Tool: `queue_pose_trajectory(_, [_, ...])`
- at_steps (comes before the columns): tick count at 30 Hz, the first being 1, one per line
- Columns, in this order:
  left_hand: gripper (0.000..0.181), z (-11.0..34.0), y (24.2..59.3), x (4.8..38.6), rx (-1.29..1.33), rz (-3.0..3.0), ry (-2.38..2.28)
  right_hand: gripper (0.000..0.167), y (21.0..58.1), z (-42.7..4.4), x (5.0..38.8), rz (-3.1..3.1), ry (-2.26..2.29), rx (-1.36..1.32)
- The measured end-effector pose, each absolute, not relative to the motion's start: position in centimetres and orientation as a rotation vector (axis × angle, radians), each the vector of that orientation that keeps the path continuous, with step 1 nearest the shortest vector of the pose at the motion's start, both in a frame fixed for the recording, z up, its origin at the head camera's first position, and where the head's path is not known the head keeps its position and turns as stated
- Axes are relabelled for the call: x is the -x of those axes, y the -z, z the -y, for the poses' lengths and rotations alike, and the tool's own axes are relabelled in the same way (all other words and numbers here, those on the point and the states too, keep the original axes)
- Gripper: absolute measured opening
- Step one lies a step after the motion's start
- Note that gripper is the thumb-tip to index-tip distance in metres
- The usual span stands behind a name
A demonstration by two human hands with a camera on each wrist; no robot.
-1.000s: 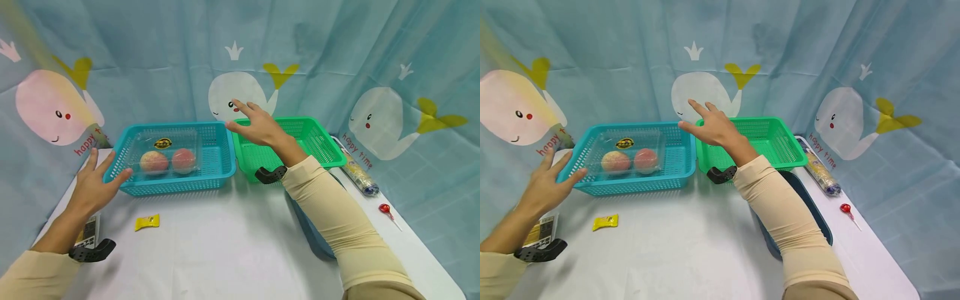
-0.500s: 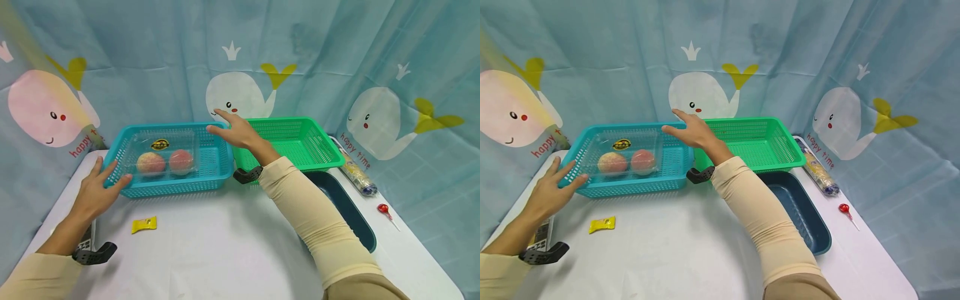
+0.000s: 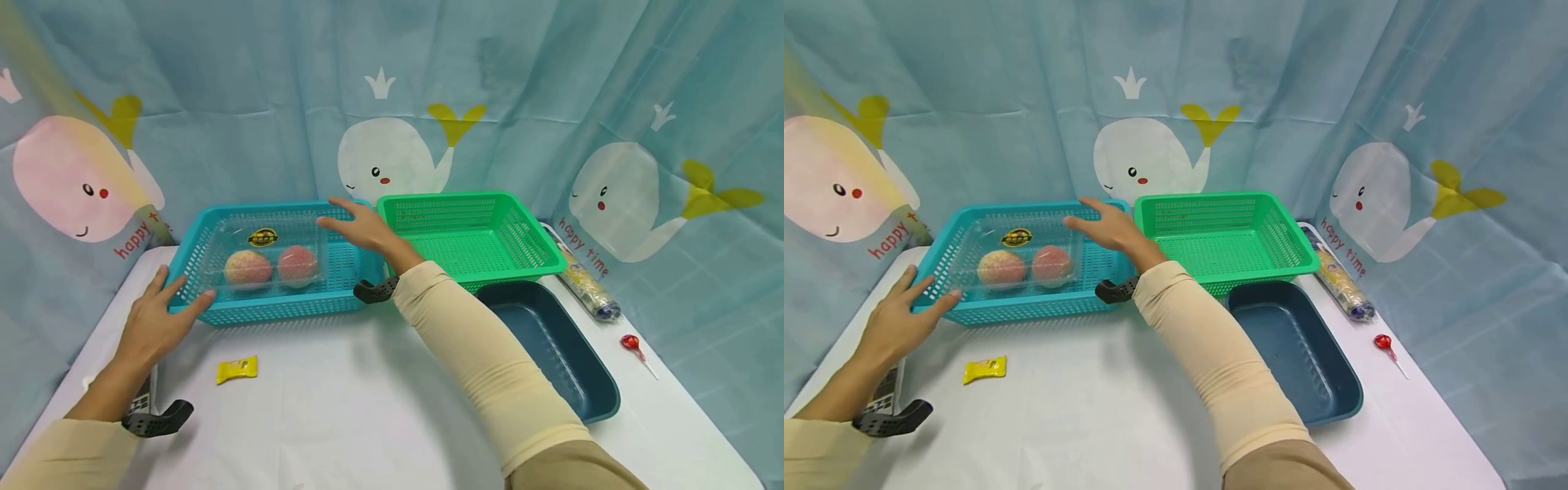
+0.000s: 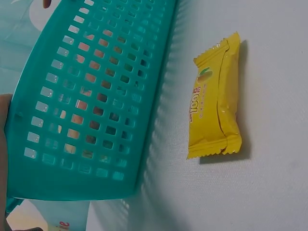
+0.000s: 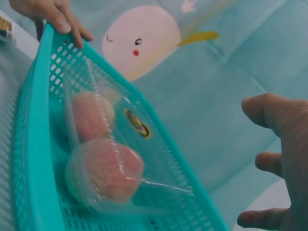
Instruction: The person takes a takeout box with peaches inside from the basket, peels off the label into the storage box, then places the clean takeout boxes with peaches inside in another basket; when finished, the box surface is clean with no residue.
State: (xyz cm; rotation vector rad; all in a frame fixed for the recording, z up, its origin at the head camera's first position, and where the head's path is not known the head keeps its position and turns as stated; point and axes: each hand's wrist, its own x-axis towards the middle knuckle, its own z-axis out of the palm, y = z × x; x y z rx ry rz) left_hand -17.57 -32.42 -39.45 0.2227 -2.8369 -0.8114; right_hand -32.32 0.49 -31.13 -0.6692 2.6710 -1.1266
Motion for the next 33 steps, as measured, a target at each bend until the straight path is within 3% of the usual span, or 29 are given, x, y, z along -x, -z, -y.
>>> queue_pose_trajectory(18, [0.087, 32.2, 39.8, 17.7, -0.249, 2.794, 0.858, 0.068, 35.0, 4.7, 32.9, -2.473, 1.195, 0.386])
queue_pose_trajectory(33, [0.088, 32.0, 39.8, 17.8, -0.274, 2.784, 0.886, 0.058, 36.8, 6.0, 32.5, -2.324, 1.446, 0.260])
